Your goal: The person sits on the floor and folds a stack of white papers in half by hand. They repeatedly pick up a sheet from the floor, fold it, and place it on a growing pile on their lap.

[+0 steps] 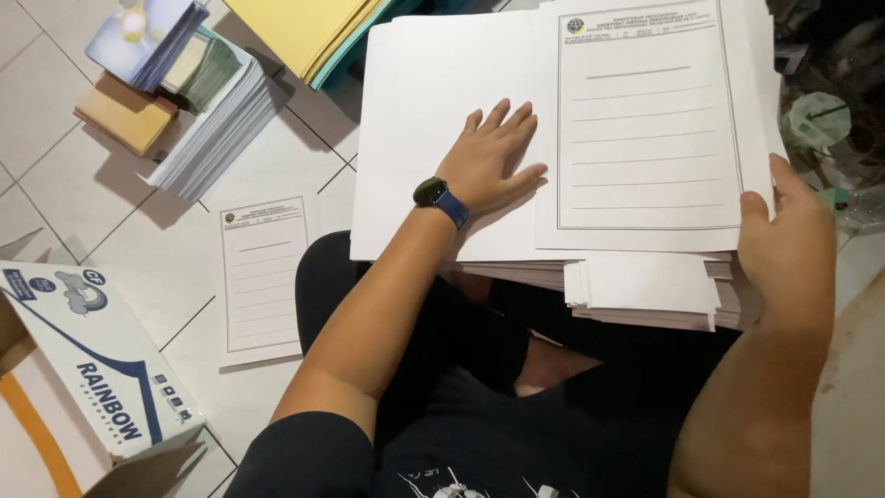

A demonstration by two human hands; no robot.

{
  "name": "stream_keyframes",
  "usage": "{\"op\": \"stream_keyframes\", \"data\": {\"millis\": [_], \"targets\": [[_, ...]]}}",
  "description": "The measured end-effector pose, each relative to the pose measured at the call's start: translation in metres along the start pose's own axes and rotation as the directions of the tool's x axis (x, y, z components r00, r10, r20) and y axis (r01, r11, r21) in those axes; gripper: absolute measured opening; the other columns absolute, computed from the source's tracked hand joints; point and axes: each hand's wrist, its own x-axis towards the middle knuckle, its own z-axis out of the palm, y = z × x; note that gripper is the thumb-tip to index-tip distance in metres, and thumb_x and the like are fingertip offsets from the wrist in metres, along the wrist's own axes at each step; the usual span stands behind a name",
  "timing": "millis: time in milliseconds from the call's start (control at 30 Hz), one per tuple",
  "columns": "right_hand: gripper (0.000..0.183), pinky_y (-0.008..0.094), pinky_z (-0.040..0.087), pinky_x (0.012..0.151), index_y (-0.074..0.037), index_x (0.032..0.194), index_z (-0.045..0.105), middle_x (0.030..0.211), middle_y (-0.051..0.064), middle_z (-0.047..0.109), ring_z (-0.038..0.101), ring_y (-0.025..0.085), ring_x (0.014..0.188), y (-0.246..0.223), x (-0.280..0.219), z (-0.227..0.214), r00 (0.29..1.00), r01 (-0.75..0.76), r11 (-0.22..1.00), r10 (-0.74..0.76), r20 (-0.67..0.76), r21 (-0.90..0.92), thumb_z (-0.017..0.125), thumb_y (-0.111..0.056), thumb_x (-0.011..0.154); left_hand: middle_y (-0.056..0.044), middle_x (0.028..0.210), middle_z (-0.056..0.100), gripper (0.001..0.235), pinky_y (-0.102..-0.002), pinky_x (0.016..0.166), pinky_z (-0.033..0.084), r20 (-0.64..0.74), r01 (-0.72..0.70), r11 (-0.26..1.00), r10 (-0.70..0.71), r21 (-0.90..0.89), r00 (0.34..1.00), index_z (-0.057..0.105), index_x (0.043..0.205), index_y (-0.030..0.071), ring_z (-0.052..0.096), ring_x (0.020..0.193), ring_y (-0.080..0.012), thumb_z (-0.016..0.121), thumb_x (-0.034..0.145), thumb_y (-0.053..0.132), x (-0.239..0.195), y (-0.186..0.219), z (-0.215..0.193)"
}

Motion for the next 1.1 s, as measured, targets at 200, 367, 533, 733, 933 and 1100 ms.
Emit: {"op": "stream_keyframes", "data": {"millis": [200, 367, 533, 733, 933, 1100], "targets": [[0.053, 0.042, 0.039, 0.102, 0.006, 0.152, 0.054, 0.145, 0.024, 0.058, 0.056, 0.035, 0.130, 0.009, 0.004, 0.000, 0.987, -0.137, 0.990, 0.139, 0.080, -0.034, 0.053, -0.013, 0.102, -0.007, 0.166, 0.034, 0.081, -0.062, 0.124, 0.012, 0.034, -0.058, 0.998, 0.057, 0.017, 0.998, 0.036, 0.157, 0.014, 0.017, 0.155, -0.0395, 0.055, 0.096, 0.063, -0.003, -0.003, 0.001], [0.049, 0.042, 0.042, 0.086, -0.010, 0.150, 0.064, 0.125, 0.013, 0.071, 0.064, 0.030, 0.106, 0.017, 0.006, -0.003, 0.966, -0.236, 0.969, 0.243, 0.093, -0.078, 0.055, -0.020, 0.103, -0.005, 0.164, 0.037, 0.078, -0.063, 0.123, 0.010, 0.026, -0.073, 0.997, 0.073, -0.018, 0.997, 0.045, 0.151, 0.017, 0.017, 0.155, -0.0391, 0.061, 0.091, 0.066, -0.003, 0.000, -0.004], [0.019, 0.032, 0.040, 0.076, -0.004, 0.095, 0.063, 0.086, 0.000, 0.053, 0.047, 0.016, 0.079, 0.042, -0.011, 0.012, 0.974, -0.173, 0.983, 0.160, -0.157, -0.068, 0.066, -0.013, 0.111, -0.003, 0.165, 0.035, 0.084, -0.062, 0.124, 0.008, 0.058, -0.061, 0.998, 0.060, 0.021, 0.997, 0.040, 0.155, 0.014, 0.017, 0.155, -0.0366, 0.058, 0.091, 0.065, -0.002, 0.000, -0.002], [0.047, 0.053, 0.041, 0.103, 0.018, 0.140, 0.062, 0.129, 0.035, 0.057, 0.054, 0.048, 0.120, 0.011, -0.021, 0.018, 0.984, -0.113, 0.976, 0.083, -0.159, -0.187, 0.065, -0.017, 0.109, -0.003, 0.166, 0.032, 0.085, -0.061, 0.124, 0.007, 0.086, -0.057, 0.997, 0.053, 0.051, 0.995, 0.039, 0.155, 0.014, 0.015, 0.155, -0.0365, 0.056, 0.091, 0.067, -0.001, 0.001, -0.003], [0.032, 0.052, 0.049, 0.091, 0.007, 0.130, 0.069, 0.122, 0.024, 0.054, 0.059, 0.039, 0.108, -0.001, -0.017, 0.014, 0.965, 0.004, 0.971, -0.067, -0.254, -0.241, 0.063, 0.009, 0.099, -0.005, 0.166, 0.032, 0.081, -0.062, 0.123, 0.007, 0.078, -0.056, 0.998, 0.053, 0.034, 0.996, 0.043, 0.151, 0.013, 0.016, 0.154, -0.0371, 0.058, 0.091, 0.066, -0.002, 0.003, -0.005], [0.030, 0.046, 0.055, 0.088, 0.013, 0.126, 0.075, 0.112, 0.024, 0.065, 0.064, 0.040, 0.100, 0.000, -0.018, 0.017, 0.926, 0.077, 0.943, -0.188, -0.329, -0.322, 0.064, 0.013, 0.098, -0.004, 0.166, 0.032, 0.084, -0.063, 0.123, 0.006, 0.073, -0.057, 0.997, 0.054, 0.048, 0.996, 0.043, 0.152, 0.014, 0.016, 0.155, -0.0348, 0.057, 0.090, 0.069, 0.000, -0.001, 0.000]]}}
